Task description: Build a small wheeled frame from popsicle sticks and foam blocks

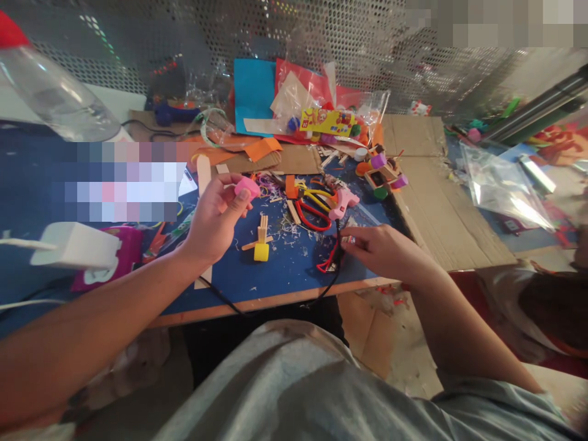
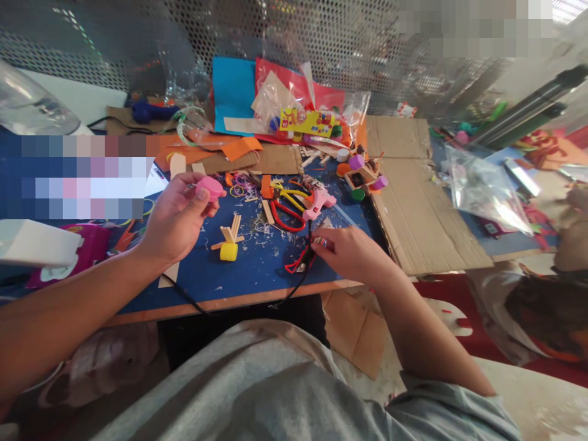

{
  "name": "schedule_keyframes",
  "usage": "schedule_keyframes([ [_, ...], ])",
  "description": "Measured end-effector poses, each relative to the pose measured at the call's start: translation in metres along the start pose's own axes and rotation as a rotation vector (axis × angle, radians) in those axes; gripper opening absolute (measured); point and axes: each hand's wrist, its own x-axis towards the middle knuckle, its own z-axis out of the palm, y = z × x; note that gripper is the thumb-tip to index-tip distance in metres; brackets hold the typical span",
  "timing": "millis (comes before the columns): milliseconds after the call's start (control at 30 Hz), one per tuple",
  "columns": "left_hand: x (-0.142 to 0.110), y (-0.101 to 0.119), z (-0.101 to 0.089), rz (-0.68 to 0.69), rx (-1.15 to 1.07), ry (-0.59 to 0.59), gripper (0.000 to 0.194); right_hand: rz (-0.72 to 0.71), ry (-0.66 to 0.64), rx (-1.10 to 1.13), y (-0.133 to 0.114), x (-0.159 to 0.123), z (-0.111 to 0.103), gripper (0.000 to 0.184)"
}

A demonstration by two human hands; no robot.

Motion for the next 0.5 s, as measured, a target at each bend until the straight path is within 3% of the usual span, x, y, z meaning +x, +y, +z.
schedule_keyframes([
  [100,0.000,-0.001,-0.001,-0.006,0.028,-0.014,0.067,-0.024,-0.076,0.004,-0.009,-0.006,0.001,0.037],
  [200,0.000,-0.003,-0.001,0.010,0.021,-0.012,0.063,-0.010,-0.056,0.032,-0.016,-0.010,0.002,0.029],
  [300,0.000,-0.004,0.001,0.033,0.012,-0.006,0.062,0.059,0.098,-0.002,-0.020,-0.015,0.004,0.020],
  [500,-0.004,0.000,0.005,0.074,0.049,-0.014,0.061,0.099,0.385,-0.028,-0.014,-0.025,-0.003,0.027],
])
